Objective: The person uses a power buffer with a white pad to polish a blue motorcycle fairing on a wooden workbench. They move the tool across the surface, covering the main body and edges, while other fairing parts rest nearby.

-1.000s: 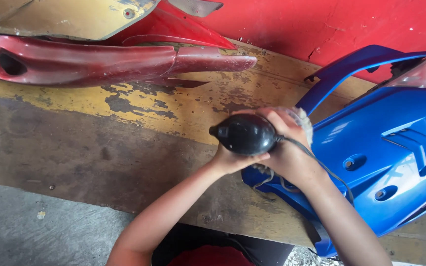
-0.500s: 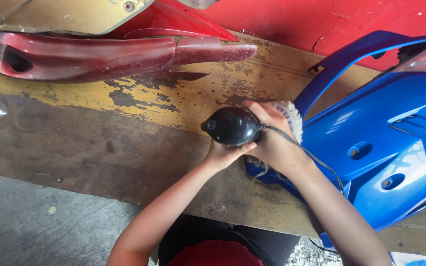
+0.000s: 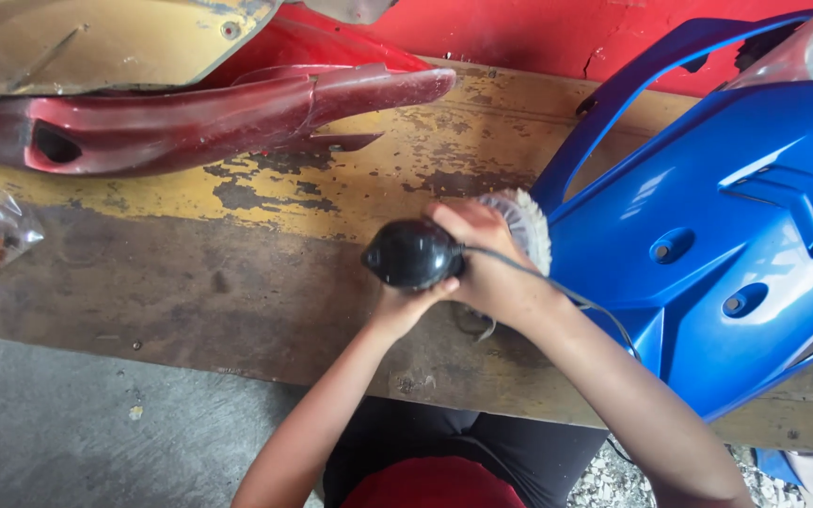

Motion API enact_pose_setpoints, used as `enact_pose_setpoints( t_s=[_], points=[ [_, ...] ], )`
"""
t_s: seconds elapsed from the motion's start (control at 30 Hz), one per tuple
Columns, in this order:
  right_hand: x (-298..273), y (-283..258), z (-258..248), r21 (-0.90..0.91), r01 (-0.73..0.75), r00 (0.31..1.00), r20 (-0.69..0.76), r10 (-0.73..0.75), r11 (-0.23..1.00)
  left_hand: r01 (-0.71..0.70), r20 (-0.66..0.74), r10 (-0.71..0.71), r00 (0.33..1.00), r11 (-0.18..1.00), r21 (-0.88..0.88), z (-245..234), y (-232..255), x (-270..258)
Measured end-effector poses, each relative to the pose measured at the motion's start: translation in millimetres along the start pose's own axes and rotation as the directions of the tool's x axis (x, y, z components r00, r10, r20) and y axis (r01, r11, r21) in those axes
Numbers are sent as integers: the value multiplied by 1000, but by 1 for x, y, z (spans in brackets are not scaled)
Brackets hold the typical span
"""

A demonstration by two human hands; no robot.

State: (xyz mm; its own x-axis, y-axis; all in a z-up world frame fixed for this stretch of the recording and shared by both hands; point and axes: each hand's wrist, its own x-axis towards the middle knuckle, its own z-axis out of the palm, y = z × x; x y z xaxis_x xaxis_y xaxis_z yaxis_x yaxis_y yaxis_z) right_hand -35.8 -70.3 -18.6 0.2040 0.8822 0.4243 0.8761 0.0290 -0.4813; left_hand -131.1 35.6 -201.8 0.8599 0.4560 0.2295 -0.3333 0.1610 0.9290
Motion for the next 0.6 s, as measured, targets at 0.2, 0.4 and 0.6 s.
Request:
enact_pose_setpoints(
  t_s=[0.2,0.4,0.6],
  points=[
    [-13,-15,-26,-74,62,998,-1,-62,995,-145,-40,143,989,989,-36,37,46,-6],
    [-3,0,-17,-69,9,1000,4,-8,998,51,-61,-57,997,995,-89,0,-40,-10],
    [-33,-8,-28,-9,104,993,49,-103,995,21,-17,-19,1000,995,95,31,3,-53]
  ],
)
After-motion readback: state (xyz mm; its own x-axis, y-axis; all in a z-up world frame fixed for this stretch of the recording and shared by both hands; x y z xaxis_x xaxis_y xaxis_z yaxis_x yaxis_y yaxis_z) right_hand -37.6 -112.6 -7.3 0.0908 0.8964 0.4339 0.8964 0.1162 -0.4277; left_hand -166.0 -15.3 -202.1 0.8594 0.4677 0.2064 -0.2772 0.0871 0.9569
